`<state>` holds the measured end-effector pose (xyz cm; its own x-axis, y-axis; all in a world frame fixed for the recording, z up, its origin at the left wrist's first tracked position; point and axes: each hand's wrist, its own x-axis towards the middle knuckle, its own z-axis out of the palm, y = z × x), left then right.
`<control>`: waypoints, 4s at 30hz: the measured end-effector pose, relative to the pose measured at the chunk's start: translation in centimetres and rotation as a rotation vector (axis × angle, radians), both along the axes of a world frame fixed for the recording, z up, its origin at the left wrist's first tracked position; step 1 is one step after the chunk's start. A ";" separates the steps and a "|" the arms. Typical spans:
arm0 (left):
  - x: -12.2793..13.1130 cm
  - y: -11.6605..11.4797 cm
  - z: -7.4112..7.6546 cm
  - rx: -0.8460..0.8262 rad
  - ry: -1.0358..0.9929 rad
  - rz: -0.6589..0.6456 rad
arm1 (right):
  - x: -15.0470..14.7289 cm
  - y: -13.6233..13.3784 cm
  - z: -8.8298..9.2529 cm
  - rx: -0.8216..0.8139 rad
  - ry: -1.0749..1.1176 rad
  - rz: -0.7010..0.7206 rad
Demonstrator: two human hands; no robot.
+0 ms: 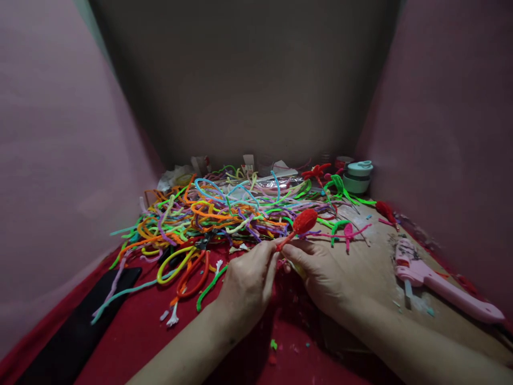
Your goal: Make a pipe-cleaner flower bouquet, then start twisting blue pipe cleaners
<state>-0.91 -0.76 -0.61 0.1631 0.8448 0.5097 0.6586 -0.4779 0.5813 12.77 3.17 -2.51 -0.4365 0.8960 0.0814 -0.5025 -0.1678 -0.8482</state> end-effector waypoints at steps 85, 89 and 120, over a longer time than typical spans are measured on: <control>0.2 0.2 0.2 -0.029 0.030 0.042 | 0.1 0.4 -0.5 -0.074 -0.068 -0.001; 0.1 0.4 0.4 -0.015 0.051 0.043 | 0.2 0.5 -0.4 -0.033 -0.087 0.003; 0.2 0.3 0.7 -0.081 -0.213 0.032 | 0.4 0.5 0.5 0.063 -0.134 -0.094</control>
<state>-0.69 -0.47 0.08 0.0316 0.8874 0.4599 0.5307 -0.4048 0.7447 13.12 3.68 -2.01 -0.3614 0.9285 0.0849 -0.3948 -0.0698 -0.9161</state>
